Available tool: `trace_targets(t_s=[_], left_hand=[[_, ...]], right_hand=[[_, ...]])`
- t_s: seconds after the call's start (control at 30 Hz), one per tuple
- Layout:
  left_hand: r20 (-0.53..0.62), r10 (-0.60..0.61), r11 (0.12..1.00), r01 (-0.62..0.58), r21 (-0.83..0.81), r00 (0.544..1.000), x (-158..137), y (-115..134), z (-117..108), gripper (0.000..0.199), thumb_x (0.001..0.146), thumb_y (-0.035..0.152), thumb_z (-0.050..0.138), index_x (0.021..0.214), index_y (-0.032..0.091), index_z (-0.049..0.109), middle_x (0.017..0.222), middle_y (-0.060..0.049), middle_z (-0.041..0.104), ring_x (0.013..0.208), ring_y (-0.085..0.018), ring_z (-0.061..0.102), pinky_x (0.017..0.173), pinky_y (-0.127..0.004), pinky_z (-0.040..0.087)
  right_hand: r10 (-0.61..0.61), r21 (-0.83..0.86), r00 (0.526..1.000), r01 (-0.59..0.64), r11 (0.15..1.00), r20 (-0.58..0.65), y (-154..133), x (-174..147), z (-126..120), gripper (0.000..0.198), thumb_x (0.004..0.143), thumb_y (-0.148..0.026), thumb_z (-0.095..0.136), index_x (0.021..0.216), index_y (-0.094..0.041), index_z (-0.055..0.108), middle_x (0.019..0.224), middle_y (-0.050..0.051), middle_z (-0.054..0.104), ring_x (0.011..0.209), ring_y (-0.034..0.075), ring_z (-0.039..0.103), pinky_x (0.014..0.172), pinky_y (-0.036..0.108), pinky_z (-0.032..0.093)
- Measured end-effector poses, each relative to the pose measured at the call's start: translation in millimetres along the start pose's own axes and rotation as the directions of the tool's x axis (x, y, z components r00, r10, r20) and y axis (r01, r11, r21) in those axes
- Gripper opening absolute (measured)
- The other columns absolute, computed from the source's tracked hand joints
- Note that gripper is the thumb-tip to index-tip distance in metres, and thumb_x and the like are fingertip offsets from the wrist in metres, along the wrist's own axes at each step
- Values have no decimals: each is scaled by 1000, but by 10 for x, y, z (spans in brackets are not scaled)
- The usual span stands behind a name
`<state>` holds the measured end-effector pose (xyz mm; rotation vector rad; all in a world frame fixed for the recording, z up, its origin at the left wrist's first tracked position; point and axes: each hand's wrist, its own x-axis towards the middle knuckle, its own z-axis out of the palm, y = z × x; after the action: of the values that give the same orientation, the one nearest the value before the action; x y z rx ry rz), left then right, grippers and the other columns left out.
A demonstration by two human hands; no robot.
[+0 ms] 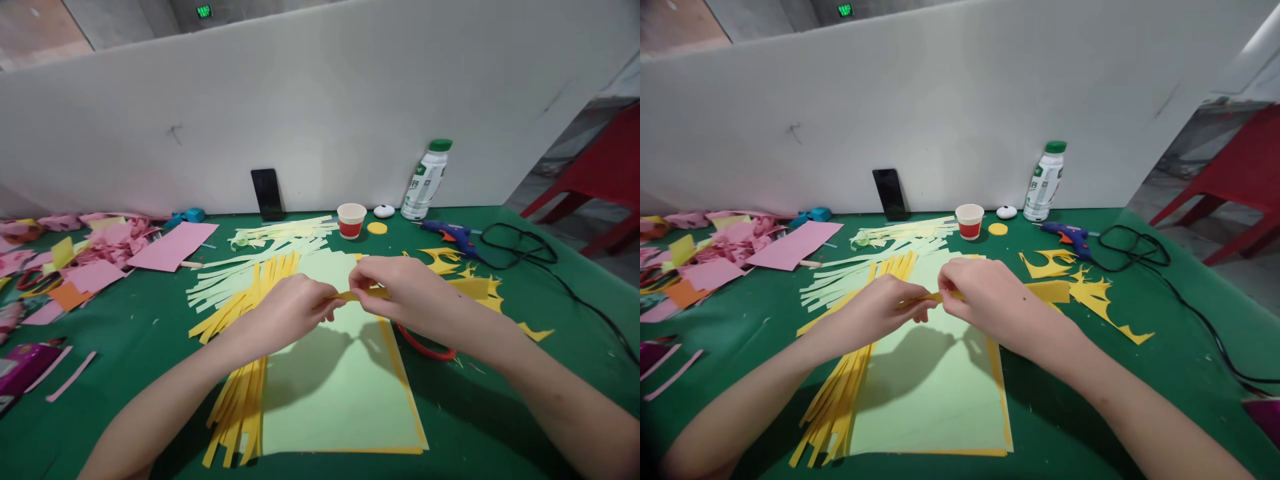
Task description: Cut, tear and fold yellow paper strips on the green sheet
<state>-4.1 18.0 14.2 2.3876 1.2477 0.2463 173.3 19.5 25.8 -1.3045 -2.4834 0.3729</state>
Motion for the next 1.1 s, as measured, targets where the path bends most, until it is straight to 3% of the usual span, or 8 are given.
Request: trace_targets(t_s=[0.27,0.5,0.87,1.0,1.1], left_hand=[[-17,27,986,-30,-166,999,-43,16,20,37,90,30,32,71,14,60,66,-2,65,53,-9,57,50,-20,37],[-45,-23,995,18,-93,999,-95,57,-125,40,88,34,38,63,15,61,56,2,61,44,-5,44,47,-19,31],[-52,-72,994,67,-92,996,-135,14,-295,38,87,32,40,60,15,61,56,3,61,44,-6,39,47,-20,30],[-49,-55,994,50,-99,997,-125,25,-274,38,87,32,39,61,16,61,55,3,60,44,-6,39,47,-20,30],[-45,-44,995,39,-94,998,-130,32,-254,38,88,33,39,64,17,62,57,3,60,48,-6,44,51,-20,32]], right_hand=[[-163,-123,980,149,981,-118,-44,24,156,16,78,-15,45,70,-15,58,69,2,62,57,12,50,52,24,31],[-94,-201,978,56,978,-185,24,-21,-29,15,76,-16,45,66,-16,56,66,0,58,55,11,47,51,24,31],[-33,-250,963,-36,968,-269,365,-59,-252,13,78,-23,46,68,-18,52,68,2,59,55,13,50,51,26,34],[-116,-209,953,57,976,-281,254,-19,-169,12,80,-23,46,80,-17,57,83,4,64,70,16,57,59,27,39],[-199,-142,947,168,976,-252,139,12,-60,14,81,-21,46,81,-16,59,80,3,64,70,14,58,59,25,40]])
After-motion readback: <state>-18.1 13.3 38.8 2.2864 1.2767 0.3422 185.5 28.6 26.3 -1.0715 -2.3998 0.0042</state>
